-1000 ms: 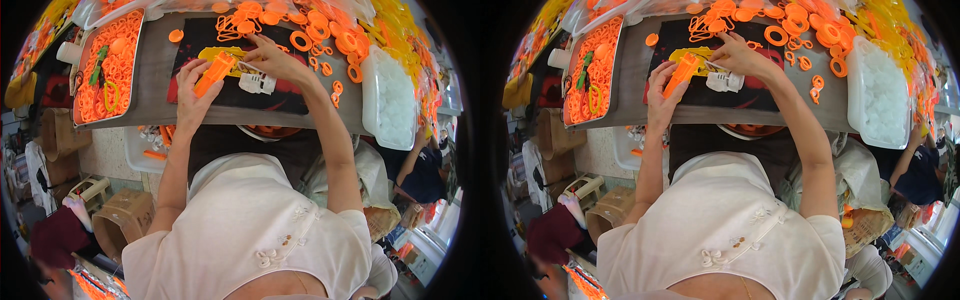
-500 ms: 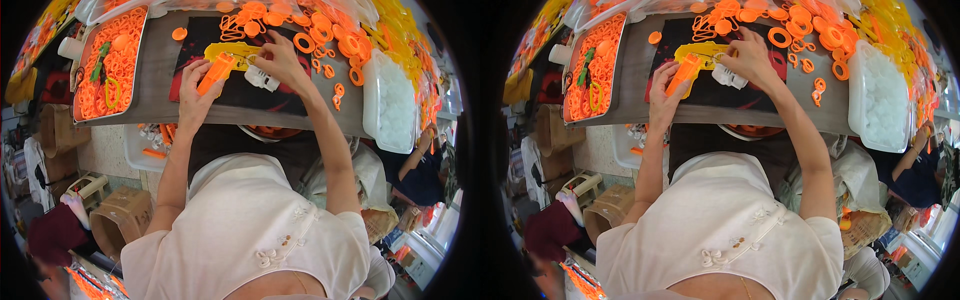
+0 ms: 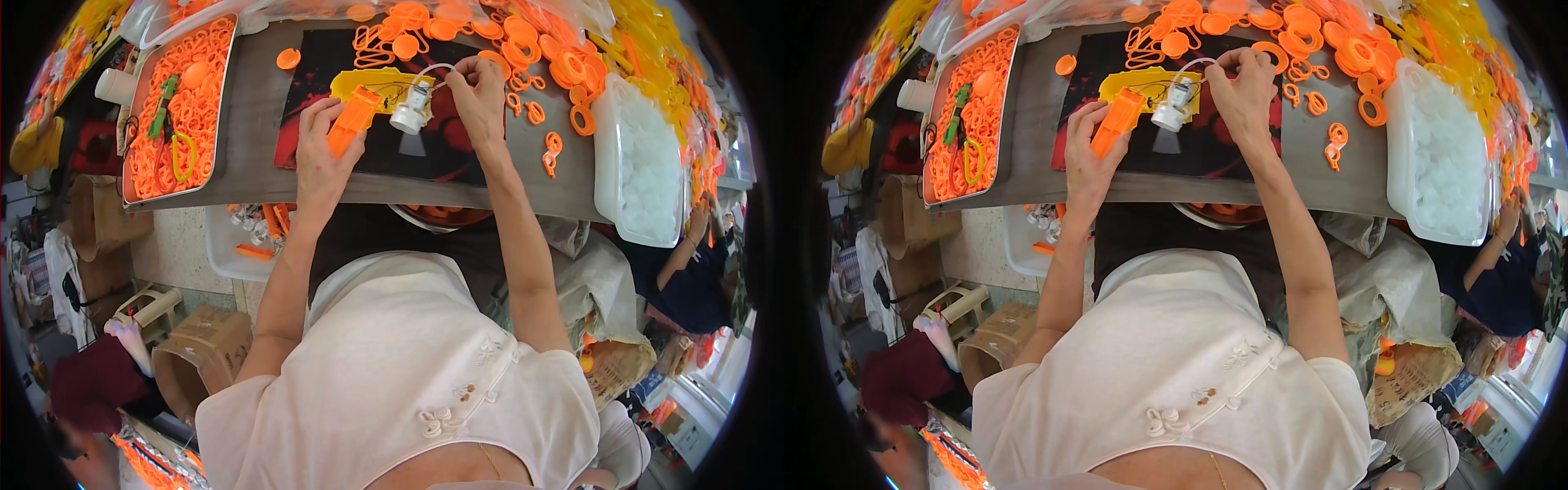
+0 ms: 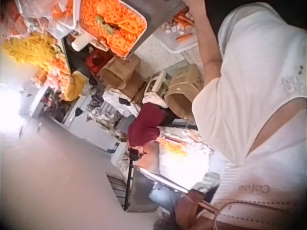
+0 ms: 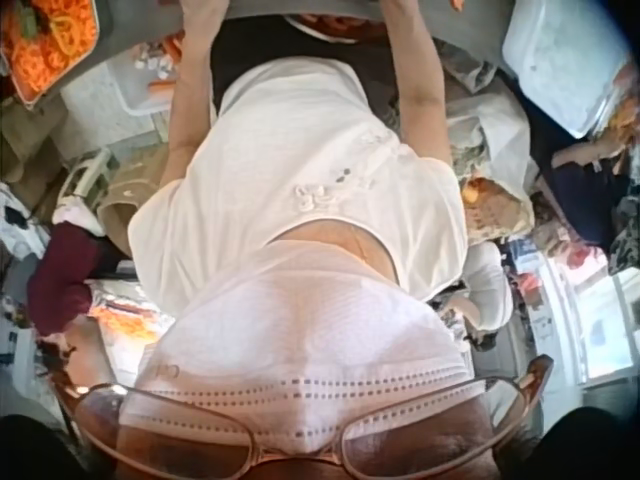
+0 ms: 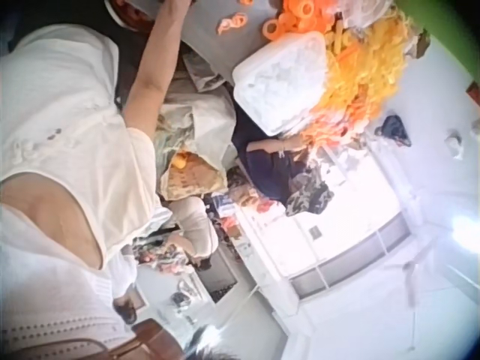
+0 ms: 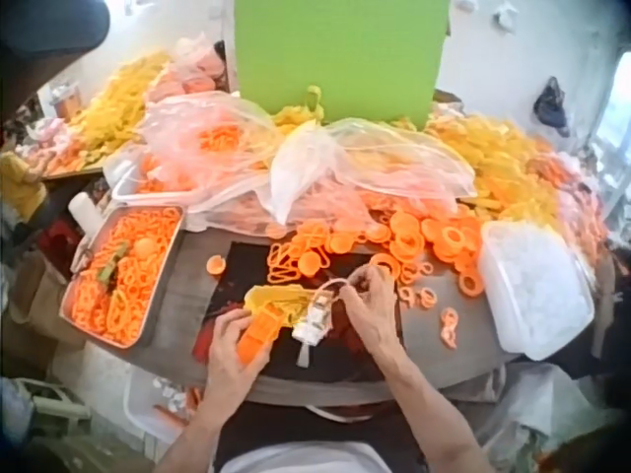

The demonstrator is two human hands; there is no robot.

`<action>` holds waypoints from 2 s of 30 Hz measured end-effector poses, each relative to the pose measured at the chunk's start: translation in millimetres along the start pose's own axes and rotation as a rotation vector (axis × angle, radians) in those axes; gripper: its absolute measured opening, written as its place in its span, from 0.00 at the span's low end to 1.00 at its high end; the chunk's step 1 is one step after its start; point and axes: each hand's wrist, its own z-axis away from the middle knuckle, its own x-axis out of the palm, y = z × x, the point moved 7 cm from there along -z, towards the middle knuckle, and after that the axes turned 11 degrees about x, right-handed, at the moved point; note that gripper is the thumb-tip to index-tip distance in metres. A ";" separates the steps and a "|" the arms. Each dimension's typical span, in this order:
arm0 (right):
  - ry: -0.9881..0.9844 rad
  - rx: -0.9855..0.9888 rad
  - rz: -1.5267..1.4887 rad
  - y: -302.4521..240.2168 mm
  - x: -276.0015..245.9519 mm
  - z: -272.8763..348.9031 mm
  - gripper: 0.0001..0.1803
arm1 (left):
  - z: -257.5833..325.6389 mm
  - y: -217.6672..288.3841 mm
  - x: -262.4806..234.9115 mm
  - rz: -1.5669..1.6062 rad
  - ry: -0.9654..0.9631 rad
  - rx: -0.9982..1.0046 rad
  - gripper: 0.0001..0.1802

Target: Assembling orange and yellow plastic toy guns by attaching various components at a factory workbench.

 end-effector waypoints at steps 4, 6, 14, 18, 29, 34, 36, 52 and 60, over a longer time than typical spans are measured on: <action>-0.212 0.182 -0.504 10.2 5.3 -7.5 0.09 | 0.5 0.8 -1.9 -0.030 0.002 0.016 0.22; -0.352 0.229 -0.676 3.6 8.5 -4.1 0.10 | 0.5 1.2 -1.7 -0.010 0.004 0.005 0.21; -0.542 0.508 -1.342 14.5 4.1 -6.8 0.15 | 0.3 2.5 -1.6 -0.005 0.006 -0.001 0.20; -0.407 0.583 -1.721 44.3 -11.6 -6.7 0.20 | -1.9 5.0 -0.8 -0.009 0.000 0.023 0.20; -0.096 -0.553 0.114 -76.1 -12.6 51.2 0.08 | -1.5 7.3 -4.3 -0.077 0.033 0.008 0.22; -0.197 -0.536 0.254 -74.4 13.7 50.4 0.11 | -14.1 8.0 -2.2 -0.223 0.024 0.050 0.24; -0.205 -0.483 0.273 -70.0 16.7 47.7 0.10 | -17.2 4.7 1.9 -0.185 0.005 0.071 0.24; -0.295 -0.327 0.298 -70.9 26.3 41.2 0.09 | -9.9 1.0 2.0 -0.085 0.129 -0.065 0.21; -0.278 -0.390 0.312 -74.2 24.9 44.6 0.08 | -8.9 -0.7 3.6 -0.107 0.131 -0.062 0.21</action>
